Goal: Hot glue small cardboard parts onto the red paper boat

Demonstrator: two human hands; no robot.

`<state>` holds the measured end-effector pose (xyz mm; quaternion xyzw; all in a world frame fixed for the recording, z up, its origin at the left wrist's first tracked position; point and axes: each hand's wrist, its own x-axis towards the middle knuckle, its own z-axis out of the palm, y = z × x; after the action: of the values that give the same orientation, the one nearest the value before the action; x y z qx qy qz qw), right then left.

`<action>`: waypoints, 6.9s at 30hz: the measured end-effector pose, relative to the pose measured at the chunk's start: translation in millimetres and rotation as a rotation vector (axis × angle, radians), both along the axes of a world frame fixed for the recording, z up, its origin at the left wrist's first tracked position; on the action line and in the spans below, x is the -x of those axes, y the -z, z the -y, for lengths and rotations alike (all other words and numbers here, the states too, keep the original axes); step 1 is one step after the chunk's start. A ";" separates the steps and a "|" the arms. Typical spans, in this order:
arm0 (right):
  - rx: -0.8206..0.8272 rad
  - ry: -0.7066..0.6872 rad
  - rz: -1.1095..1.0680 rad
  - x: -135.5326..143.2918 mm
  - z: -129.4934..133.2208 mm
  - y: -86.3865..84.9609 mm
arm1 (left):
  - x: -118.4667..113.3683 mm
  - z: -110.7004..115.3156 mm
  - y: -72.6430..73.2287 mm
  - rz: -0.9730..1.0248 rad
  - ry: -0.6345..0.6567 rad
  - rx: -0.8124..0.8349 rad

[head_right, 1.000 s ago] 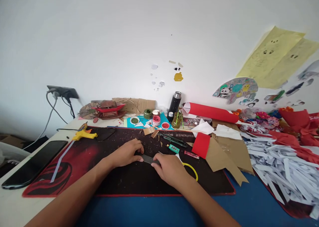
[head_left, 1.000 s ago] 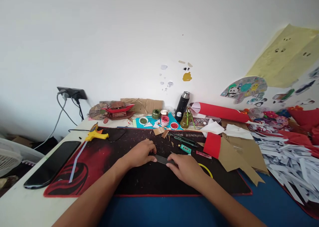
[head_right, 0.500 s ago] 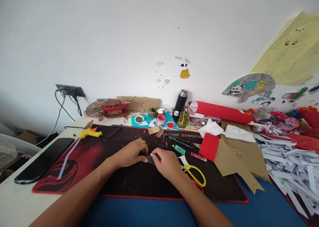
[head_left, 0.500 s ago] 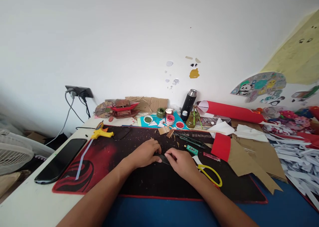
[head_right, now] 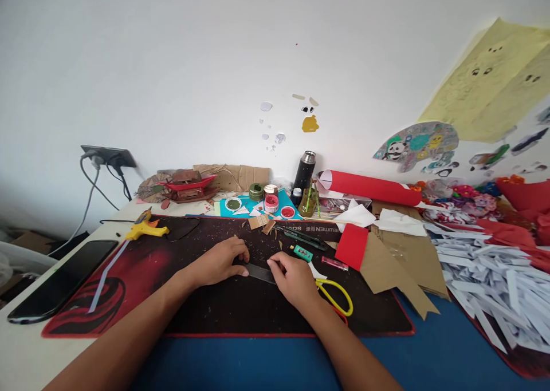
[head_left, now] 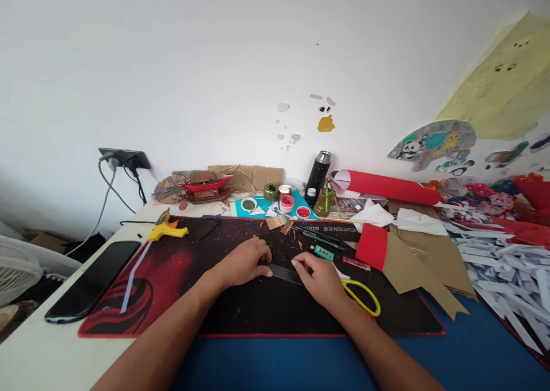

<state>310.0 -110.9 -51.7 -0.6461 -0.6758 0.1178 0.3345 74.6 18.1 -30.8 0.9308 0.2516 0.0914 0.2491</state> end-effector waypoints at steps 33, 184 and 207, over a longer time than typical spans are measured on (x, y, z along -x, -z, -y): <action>0.106 -0.037 -0.108 -0.8 4.6 -13.9 | -67.8 -98.4 -15.4 -0.254 -0.246 -0.376; 0.172 0.003 -0.887 -11.1 4.3 -11.3 | -57.9 52.6 -34.6 0.460 -0.336 0.794; 0.260 -0.062 -0.865 -10.1 7.4 -17.6 | -63.4 48.0 -27.5 0.485 -0.364 0.743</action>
<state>320.1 -118.3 -34.2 -0.5537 -0.4724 0.4709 0.4985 138.0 -29.9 -3.3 0.6715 0.3606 0.2517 0.5964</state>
